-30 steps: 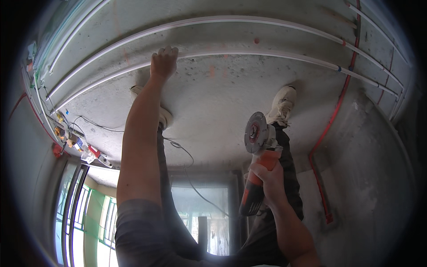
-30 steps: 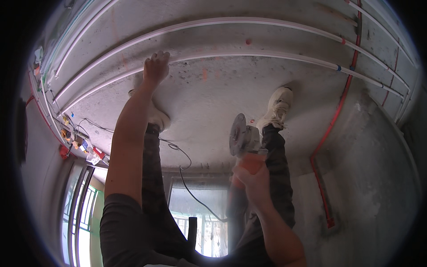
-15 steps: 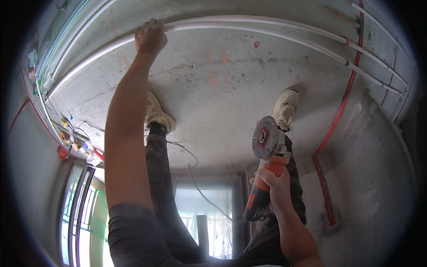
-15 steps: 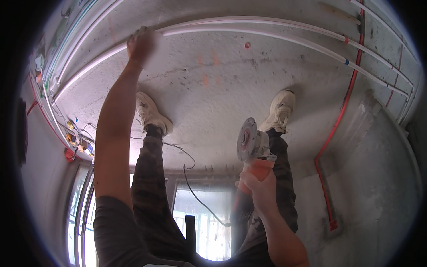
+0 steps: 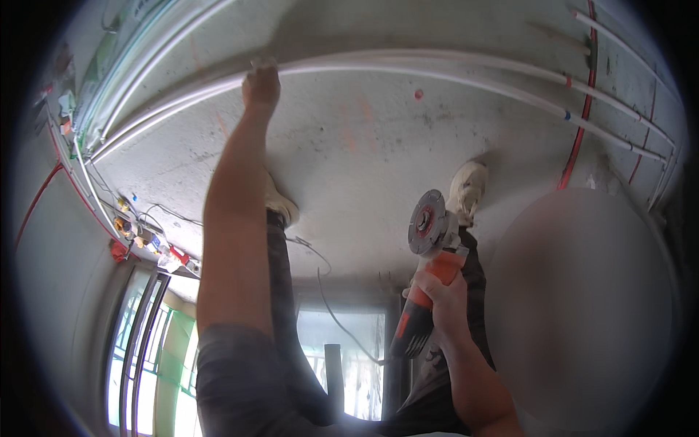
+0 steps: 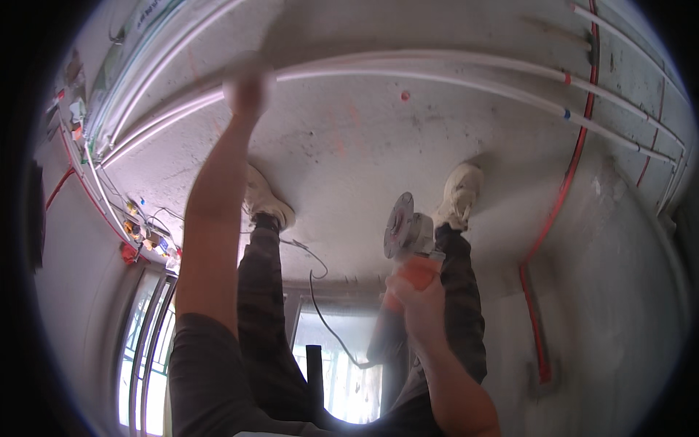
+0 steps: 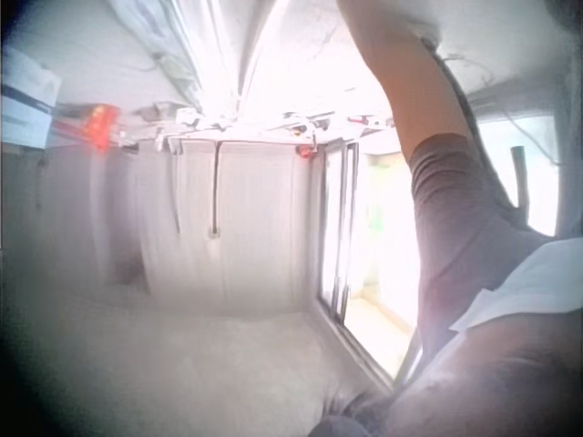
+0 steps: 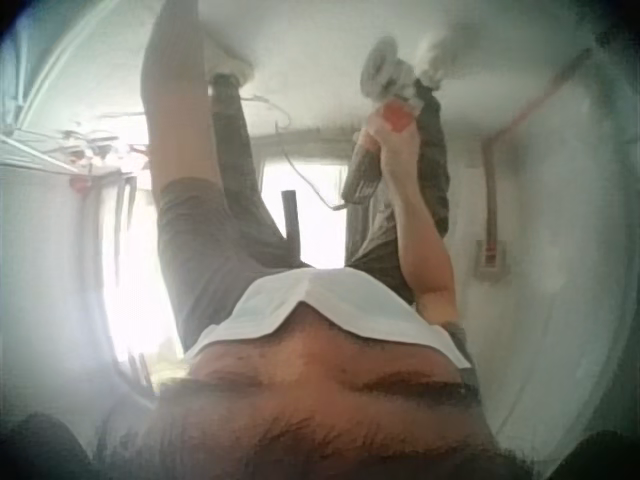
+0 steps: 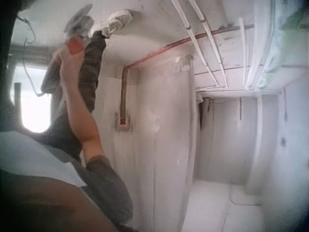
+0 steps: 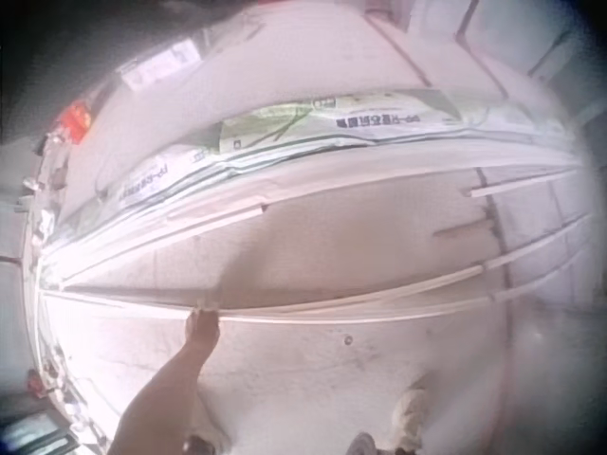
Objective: The person uses an angle grinder to cut a straight line into a concrete floor. The person maintains a steady pace and follows a marked line while cutting.
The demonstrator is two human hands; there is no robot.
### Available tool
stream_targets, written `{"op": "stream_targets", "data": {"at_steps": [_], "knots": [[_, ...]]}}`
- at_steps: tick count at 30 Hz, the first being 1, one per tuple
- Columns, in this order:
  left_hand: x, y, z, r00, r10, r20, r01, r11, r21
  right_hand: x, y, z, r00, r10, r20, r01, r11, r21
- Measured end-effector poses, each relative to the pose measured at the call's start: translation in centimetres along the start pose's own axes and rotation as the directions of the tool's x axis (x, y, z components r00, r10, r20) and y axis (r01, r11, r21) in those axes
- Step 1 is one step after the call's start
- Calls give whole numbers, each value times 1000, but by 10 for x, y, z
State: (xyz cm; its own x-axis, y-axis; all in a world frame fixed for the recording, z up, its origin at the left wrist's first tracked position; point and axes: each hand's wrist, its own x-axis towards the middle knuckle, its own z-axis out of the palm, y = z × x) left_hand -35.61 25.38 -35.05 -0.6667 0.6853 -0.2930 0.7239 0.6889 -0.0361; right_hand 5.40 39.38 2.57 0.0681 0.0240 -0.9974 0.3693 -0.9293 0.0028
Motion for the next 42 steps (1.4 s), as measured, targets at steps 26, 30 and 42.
{"op": "stream_targets", "data": {"at_steps": [26, 30, 42], "knots": [[-292, 166, -121, 182, 647, 740, 891, 210, -402, 110, 19, 43, 948, -312, -61, 282, 915, -287], [-345, 228, -177, 405, 623, 669, 853, -520, -31, 174, 3, 41, 923, -385, -27, 350, 865, -359], [-401, 239, -136, 440, 556, 705, 668, -727, 157, 220, 27, 51, 973, -229, -13, 178, 787, -590]]}}
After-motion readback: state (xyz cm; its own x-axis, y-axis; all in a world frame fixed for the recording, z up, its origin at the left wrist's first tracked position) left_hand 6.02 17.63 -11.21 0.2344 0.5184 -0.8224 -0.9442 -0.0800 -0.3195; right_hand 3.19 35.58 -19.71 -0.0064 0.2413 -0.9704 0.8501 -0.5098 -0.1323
